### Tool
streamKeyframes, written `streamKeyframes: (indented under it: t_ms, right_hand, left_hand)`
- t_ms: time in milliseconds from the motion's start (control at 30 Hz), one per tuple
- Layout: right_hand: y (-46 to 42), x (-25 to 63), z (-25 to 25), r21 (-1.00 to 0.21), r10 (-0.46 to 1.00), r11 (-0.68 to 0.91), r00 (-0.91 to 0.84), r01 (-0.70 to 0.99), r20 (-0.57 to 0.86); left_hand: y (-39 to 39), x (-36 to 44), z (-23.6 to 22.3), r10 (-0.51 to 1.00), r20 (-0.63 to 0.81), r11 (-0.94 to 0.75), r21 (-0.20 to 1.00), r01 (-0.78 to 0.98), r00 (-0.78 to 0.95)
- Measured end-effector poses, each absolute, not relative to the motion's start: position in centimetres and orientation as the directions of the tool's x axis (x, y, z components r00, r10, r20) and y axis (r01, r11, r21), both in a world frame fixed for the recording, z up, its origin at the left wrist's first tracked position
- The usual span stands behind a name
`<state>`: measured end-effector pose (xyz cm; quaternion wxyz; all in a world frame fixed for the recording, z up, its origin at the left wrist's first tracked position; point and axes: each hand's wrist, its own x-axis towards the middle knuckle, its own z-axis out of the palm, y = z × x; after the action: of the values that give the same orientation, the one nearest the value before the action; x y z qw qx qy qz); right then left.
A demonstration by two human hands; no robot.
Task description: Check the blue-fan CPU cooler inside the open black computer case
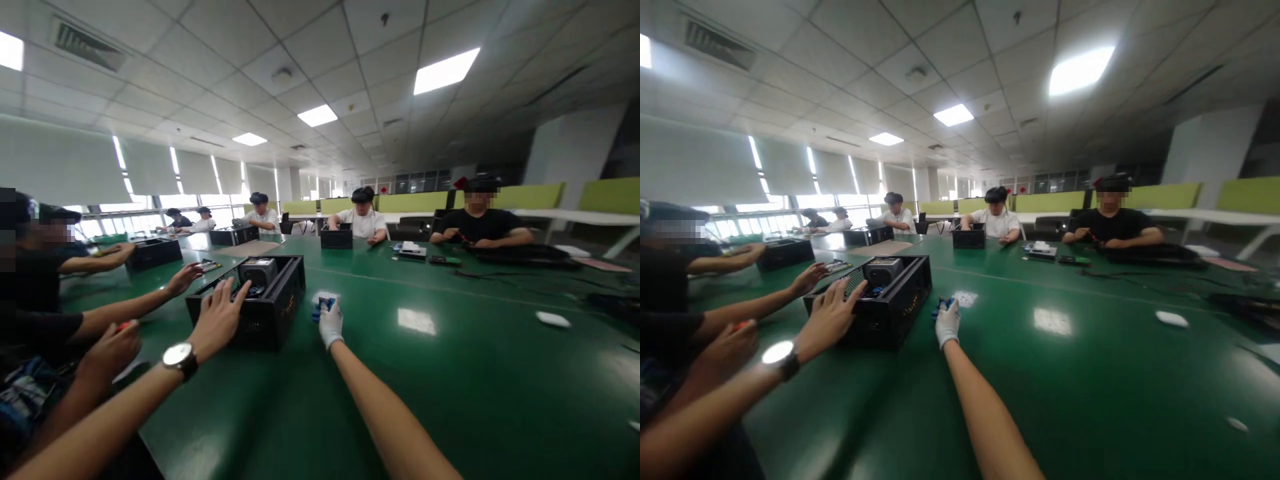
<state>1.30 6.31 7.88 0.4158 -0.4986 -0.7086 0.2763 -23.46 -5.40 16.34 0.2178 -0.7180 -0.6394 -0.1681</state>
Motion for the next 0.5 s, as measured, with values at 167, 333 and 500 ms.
streamKeyframes:
  t_ms: [167, 333, 500]
  right_hand:
    - [5.5, 10.1, 4.0, -0.737, 0.923, 0.380, -0.170, 0.559, 0.346]
    - [1.6, 22.8, 2.7, -0.653, 0.915, 0.366, -0.127, 0.663, 0.384]
    - [-1.8, 30.7, 0.0, -0.628, 0.909, 0.376, -0.141, 0.682, 0.392]
  left_hand:
    - [-2.9, -15.5, 9.2, 0.821, 0.438, -0.383, -0.053, 0.922, 0.366]
    - [0.6, -9.6, 4.5, 0.780, 0.344, -0.584, 0.096, 0.806, 0.524]
    - [2.0, -8.3, 2.6, 0.805, 0.266, -0.587, 0.228, 0.777, 0.530]
